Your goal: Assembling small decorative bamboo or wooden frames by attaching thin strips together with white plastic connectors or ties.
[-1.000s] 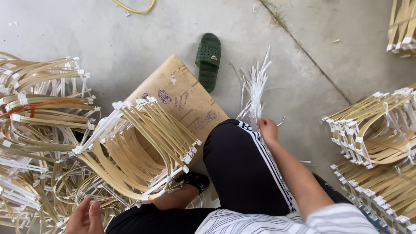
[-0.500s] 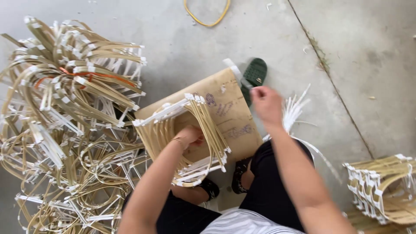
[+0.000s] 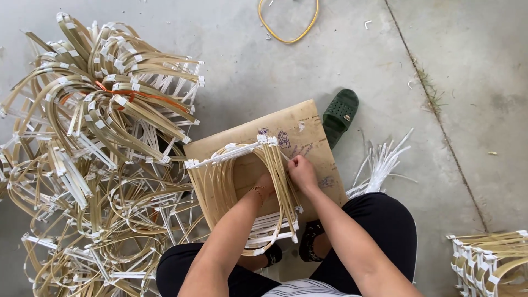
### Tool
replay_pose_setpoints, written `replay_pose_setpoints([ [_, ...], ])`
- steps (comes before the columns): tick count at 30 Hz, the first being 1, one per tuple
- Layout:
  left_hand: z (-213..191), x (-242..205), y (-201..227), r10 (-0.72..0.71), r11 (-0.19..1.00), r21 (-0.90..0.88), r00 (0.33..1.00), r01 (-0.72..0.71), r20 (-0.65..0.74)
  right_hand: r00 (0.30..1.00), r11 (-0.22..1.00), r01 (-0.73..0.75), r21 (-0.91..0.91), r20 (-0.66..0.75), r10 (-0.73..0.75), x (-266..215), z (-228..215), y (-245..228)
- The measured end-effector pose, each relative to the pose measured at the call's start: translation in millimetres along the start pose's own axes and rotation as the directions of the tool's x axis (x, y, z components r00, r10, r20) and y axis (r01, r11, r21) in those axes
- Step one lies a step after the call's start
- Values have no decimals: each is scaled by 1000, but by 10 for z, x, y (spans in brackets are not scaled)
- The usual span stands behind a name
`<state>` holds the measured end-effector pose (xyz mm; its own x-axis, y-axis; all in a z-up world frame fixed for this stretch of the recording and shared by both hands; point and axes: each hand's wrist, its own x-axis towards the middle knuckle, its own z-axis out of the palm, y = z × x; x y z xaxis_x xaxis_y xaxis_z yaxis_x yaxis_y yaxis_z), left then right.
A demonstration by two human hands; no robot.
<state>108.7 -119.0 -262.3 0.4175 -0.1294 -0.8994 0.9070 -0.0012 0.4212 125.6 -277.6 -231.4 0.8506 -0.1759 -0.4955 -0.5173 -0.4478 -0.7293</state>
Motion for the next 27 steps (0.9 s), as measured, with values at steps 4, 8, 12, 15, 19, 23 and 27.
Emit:
replay_pose_setpoints([
  [4,-40,142,-142,-53,992,-113,997,60,59,999,999,19,-46,28,-18,21,25,85],
  [8,-269,656,-532,93,972,-229,975,-45,202,986,980,-30,-199,156,62,-47,-115,-143],
  [12,-263,571,-531,94,955,-297,972,-26,216,938,906,39,-421,329,112,-75,-244,-283],
  [15,-161,384,-428,187,934,276,969,-227,162,877,894,107,-436,465,121,118,-186,-78],
  [19,-113,335,-365,135,954,260,988,-149,70,866,849,120,-514,472,164,41,-357,-403],
  [23,-277,682,-553,184,982,11,972,-188,148,876,745,177,-643,448,178,-74,-408,-640],
  [27,-151,306,-259,163,975,127,973,-184,163,859,804,256,-537,508,66,-29,-352,-520],
])
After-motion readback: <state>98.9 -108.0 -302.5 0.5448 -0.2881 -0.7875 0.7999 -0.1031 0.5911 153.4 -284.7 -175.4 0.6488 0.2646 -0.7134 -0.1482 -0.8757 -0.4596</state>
